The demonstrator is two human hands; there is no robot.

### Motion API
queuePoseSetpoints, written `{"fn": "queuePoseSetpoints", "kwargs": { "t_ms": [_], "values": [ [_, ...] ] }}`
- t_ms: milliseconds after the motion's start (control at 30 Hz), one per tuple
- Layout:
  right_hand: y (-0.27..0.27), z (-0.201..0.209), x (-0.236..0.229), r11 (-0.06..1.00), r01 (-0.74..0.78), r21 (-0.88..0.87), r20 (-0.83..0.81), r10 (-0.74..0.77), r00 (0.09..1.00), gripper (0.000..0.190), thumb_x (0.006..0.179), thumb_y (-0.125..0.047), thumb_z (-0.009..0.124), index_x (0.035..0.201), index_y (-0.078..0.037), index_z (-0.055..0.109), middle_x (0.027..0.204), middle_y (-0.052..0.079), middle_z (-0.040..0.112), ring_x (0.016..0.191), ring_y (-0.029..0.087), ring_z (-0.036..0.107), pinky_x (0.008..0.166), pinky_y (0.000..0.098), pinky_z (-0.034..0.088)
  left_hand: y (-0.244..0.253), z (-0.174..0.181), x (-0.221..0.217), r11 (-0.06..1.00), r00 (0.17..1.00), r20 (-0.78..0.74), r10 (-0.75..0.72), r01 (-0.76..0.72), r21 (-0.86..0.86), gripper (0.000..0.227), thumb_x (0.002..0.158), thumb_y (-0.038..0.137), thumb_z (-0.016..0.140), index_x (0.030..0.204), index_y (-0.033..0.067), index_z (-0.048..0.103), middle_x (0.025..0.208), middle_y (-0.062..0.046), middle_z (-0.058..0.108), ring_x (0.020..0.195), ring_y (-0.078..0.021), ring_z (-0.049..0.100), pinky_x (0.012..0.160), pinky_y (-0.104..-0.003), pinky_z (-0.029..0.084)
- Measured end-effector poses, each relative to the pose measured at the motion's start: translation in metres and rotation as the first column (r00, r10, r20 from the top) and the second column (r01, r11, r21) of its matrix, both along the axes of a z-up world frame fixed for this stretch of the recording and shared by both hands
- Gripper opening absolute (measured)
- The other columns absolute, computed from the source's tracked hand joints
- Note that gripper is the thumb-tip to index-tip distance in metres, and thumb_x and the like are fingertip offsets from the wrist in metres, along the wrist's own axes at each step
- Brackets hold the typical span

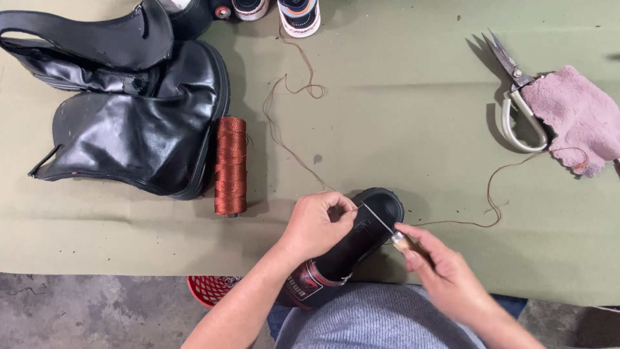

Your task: The person is repairing a black shoe by hand-sewing the sole to the upper. They use a stitching awl to pierce the leather and pull a thick reddish-brown thread through the holes. The person repeatedly pulls the thread tight to secure the stitches along the shoe's edge.

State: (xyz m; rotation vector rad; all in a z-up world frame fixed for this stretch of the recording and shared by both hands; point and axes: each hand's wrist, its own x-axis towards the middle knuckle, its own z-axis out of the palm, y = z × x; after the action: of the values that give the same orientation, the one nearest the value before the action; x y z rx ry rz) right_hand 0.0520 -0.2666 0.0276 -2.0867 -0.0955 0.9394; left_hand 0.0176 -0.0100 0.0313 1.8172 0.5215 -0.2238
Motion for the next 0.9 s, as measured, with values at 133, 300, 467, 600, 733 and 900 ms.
{"fn": "queuePoseSetpoints", "kwargs": {
  "t_ms": [133, 300, 467, 600, 733, 900],
  "values": [
    [-0.025, 0.021, 0.025, 0.981, -0.188, -0.050, -0.151, 0.178, 0.972, 0.048, 0.095, -0.022, 0.061, 0.142, -0.031, 0.069, 0.092, -0.004, 0.076, 0.077, 0.010, 0.067, 0.077, 0.0233, 0.056, 0.006, 0.004, 0.007, 0.981, 0.977, -0.097, -0.192, 0.190, -0.032, 0.010, 0.085, 0.016, 0.069, 0.076, 0.0166, 0.071, 0.072, 0.009, 0.070, 0.065, -0.0043, 0.059, 0.067, -0.023, 0.050],
    [-0.056, 0.016, 0.036, 0.993, -0.117, -0.006, -0.187, 0.114, 0.976, 0.051, 0.096, -0.020, 0.060, 0.145, -0.025, 0.071, 0.075, 0.006, 0.060, 0.058, 0.016, 0.046, 0.055, 0.0278, 0.043, 0.011, 0.014, 0.015, 0.904, 0.891, -0.194, -0.411, 0.425, 0.040, 0.011, 0.088, 0.026, 0.066, 0.081, 0.0204, 0.072, 0.075, 0.010, 0.071, 0.069, -0.0075, 0.060, 0.071, -0.027, 0.049],
    [-0.048, 0.018, 0.030, 0.982, -0.187, 0.035, -0.069, 0.189, 0.980, 0.052, 0.094, -0.029, 0.060, 0.145, -0.030, 0.068, 0.075, 0.001, 0.066, 0.054, 0.014, 0.048, 0.056, 0.0268, 0.047, 0.008, 0.011, 0.007, 0.932, 0.951, -0.064, -0.302, 0.309, 0.191, 0.004, 0.084, 0.025, 0.072, 0.082, 0.0220, 0.073, 0.081, 0.010, 0.067, 0.063, -0.0086, 0.053, 0.066, -0.026, 0.047],
    [-0.042, 0.014, 0.023, 0.981, -0.127, 0.145, -0.045, 0.135, 0.990, 0.050, 0.095, -0.022, 0.060, 0.145, -0.025, 0.067, 0.075, 0.001, 0.061, 0.052, 0.014, 0.041, 0.050, 0.0273, 0.041, -0.002, 0.002, 0.002, 0.873, 0.934, -0.028, -0.356, 0.343, 0.345, 0.010, 0.086, 0.035, 0.073, 0.088, 0.0253, 0.072, 0.087, 0.011, 0.065, 0.079, -0.0122, 0.063, 0.074, -0.032, 0.050],
    [-0.034, 0.013, 0.018, 0.975, -0.112, 0.194, -0.049, 0.124, 0.991, 0.051, 0.096, -0.019, 0.059, 0.146, -0.023, 0.065, 0.074, 0.002, 0.063, 0.053, 0.014, 0.043, 0.050, 0.0278, 0.043, -0.010, -0.002, 0.004, 0.908, 0.968, -0.028, -0.249, 0.244, 0.342, 0.017, 0.085, 0.043, 0.074, 0.094, 0.0289, 0.076, 0.089, 0.012, 0.062, 0.077, -0.0099, 0.062, 0.072, -0.029, 0.049],
    [-0.018, 0.015, 0.017, 0.975, -0.157, 0.159, -0.006, 0.160, 0.987, 0.050, 0.096, -0.022, 0.059, 0.146, -0.025, 0.064, 0.075, 0.001, 0.064, 0.054, 0.014, 0.044, 0.053, 0.0269, 0.045, -0.007, -0.019, 0.003, 0.945, 0.981, 0.058, -0.185, 0.161, 0.283, 0.013, 0.082, 0.041, 0.081, 0.090, 0.0301, 0.080, 0.084, 0.014, 0.061, 0.071, -0.0065, 0.059, 0.070, -0.025, 0.048]
  ]
}}
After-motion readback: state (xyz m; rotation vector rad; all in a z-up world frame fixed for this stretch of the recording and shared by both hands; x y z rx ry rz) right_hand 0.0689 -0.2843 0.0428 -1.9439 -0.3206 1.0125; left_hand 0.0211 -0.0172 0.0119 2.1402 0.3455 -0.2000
